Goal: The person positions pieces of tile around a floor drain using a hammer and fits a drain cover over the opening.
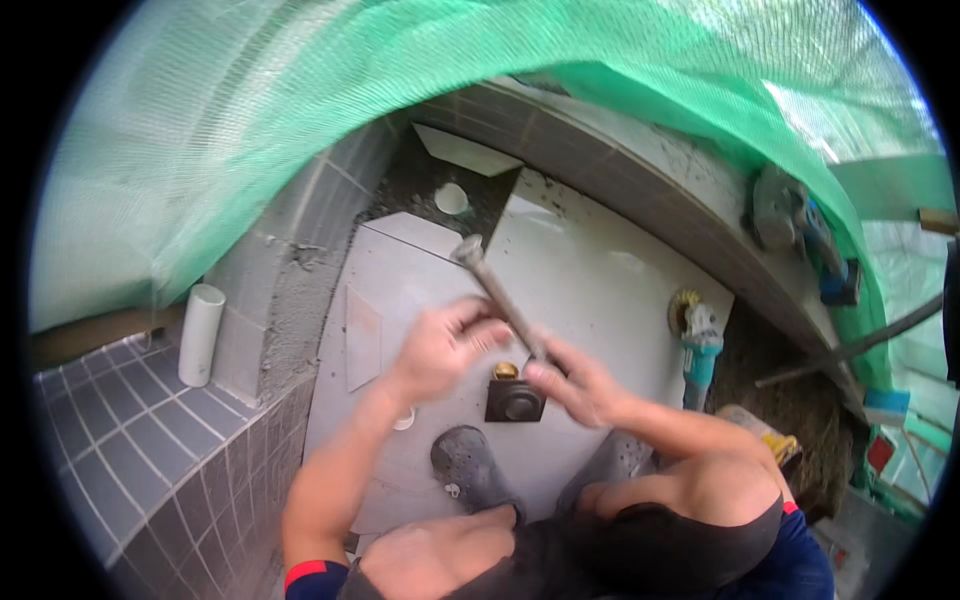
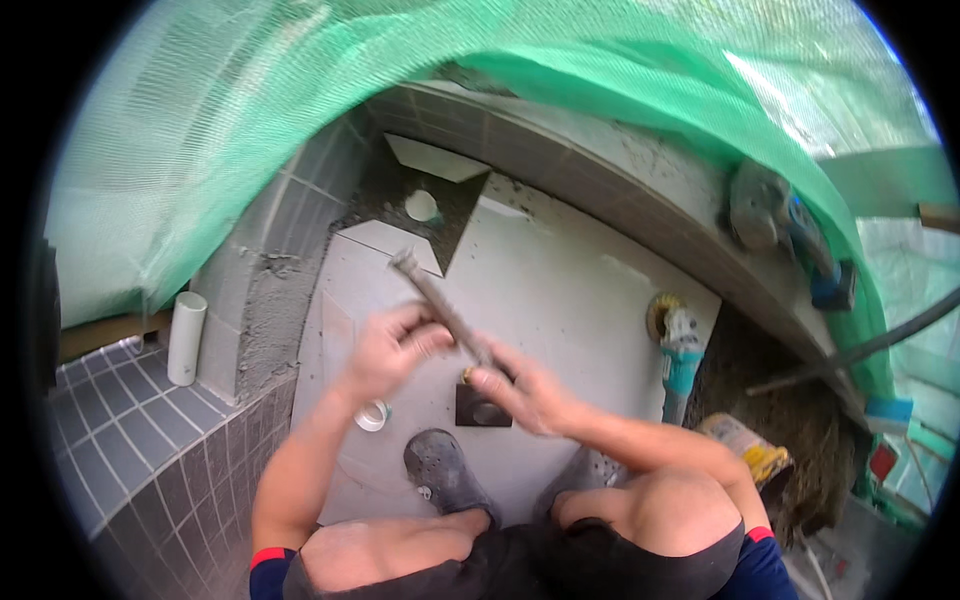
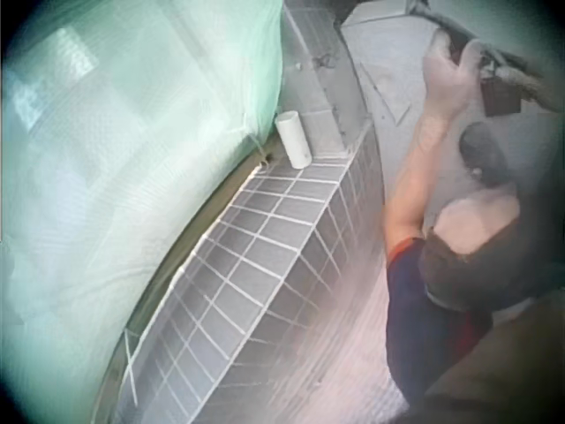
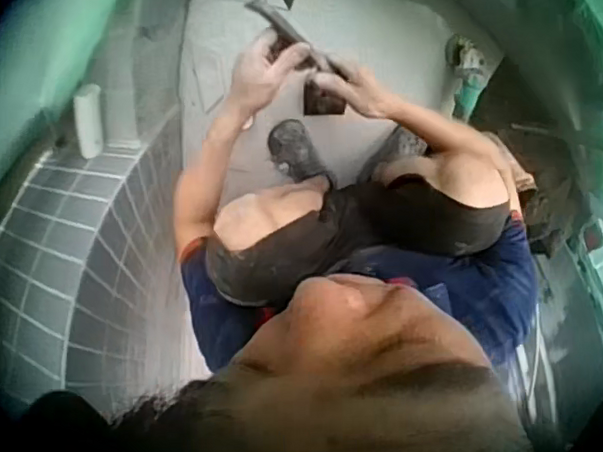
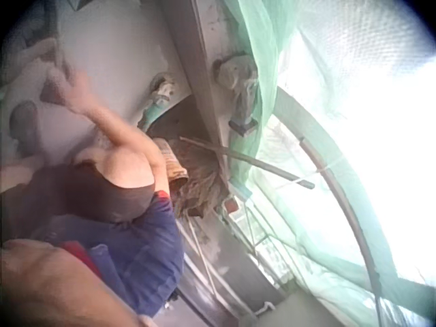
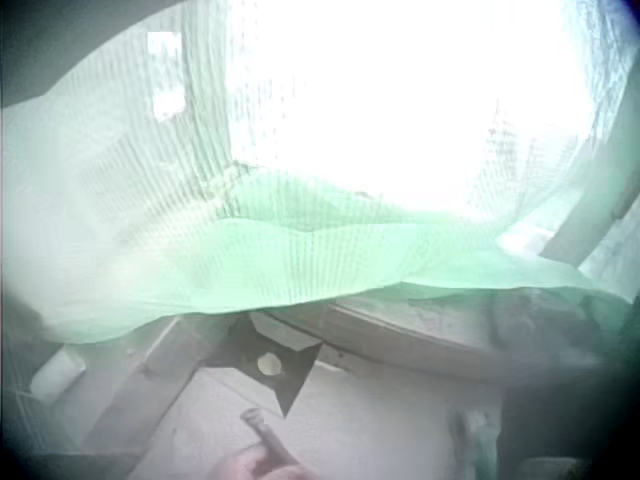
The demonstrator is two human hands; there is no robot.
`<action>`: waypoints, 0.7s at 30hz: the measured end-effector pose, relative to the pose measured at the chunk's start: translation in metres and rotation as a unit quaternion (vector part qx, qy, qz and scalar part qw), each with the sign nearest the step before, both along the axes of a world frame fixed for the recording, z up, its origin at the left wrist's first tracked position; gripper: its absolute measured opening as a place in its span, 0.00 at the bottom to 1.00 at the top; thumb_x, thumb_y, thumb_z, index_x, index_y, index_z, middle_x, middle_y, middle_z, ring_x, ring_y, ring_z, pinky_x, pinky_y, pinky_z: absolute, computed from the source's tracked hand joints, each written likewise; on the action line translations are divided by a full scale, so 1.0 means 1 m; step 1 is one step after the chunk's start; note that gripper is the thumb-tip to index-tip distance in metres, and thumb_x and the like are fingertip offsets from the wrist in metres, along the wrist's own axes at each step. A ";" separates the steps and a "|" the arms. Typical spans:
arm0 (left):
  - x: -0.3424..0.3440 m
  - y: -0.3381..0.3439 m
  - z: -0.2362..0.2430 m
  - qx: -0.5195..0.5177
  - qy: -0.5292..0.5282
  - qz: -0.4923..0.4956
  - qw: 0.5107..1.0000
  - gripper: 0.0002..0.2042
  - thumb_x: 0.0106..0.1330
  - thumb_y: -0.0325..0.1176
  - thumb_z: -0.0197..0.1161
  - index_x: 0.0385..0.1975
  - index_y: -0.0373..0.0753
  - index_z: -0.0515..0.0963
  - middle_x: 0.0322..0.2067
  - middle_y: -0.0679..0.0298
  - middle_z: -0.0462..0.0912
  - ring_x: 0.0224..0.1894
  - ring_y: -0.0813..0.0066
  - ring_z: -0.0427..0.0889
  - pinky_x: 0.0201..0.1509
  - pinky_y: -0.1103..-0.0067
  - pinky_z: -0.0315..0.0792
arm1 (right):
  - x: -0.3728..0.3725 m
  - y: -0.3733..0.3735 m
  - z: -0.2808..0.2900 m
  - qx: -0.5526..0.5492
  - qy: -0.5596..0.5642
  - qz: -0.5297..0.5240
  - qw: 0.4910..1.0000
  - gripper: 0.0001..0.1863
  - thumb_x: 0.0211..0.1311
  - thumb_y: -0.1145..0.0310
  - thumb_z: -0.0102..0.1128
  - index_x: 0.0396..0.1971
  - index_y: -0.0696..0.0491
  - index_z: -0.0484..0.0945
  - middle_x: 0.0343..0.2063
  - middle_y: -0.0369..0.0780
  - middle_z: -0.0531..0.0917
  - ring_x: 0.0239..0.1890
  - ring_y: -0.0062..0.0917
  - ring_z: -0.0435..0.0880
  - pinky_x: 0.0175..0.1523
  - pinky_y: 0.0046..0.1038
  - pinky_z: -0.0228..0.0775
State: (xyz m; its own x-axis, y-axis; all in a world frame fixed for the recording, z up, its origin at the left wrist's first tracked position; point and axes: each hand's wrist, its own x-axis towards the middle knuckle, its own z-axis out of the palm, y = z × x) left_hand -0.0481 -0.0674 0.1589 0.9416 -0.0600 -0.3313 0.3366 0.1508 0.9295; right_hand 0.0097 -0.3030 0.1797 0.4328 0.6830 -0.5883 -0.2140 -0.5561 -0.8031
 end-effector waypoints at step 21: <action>0.045 0.084 -0.151 0.506 -0.157 0.054 0.846 0.21 0.63 0.30 0.69 0.58 0.38 0.83 0.64 0.54 0.78 0.74 0.53 0.67 0.80 0.61 0.55 | 0.034 0.019 -0.084 0.028 -0.250 0.001 0.968 0.26 0.73 0.71 0.54 0.69 0.50 0.71 0.38 0.53 0.82 0.38 0.51 0.81 0.46 0.46 0.73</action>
State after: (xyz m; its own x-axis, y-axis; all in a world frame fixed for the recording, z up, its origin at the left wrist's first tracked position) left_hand -0.0034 0.0170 0.0079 0.9748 0.1959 0.1067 0.0831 -0.7628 0.6413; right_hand 0.0437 -0.2838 0.0953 0.6532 0.7086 -0.2669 0.2103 -0.5084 -0.8350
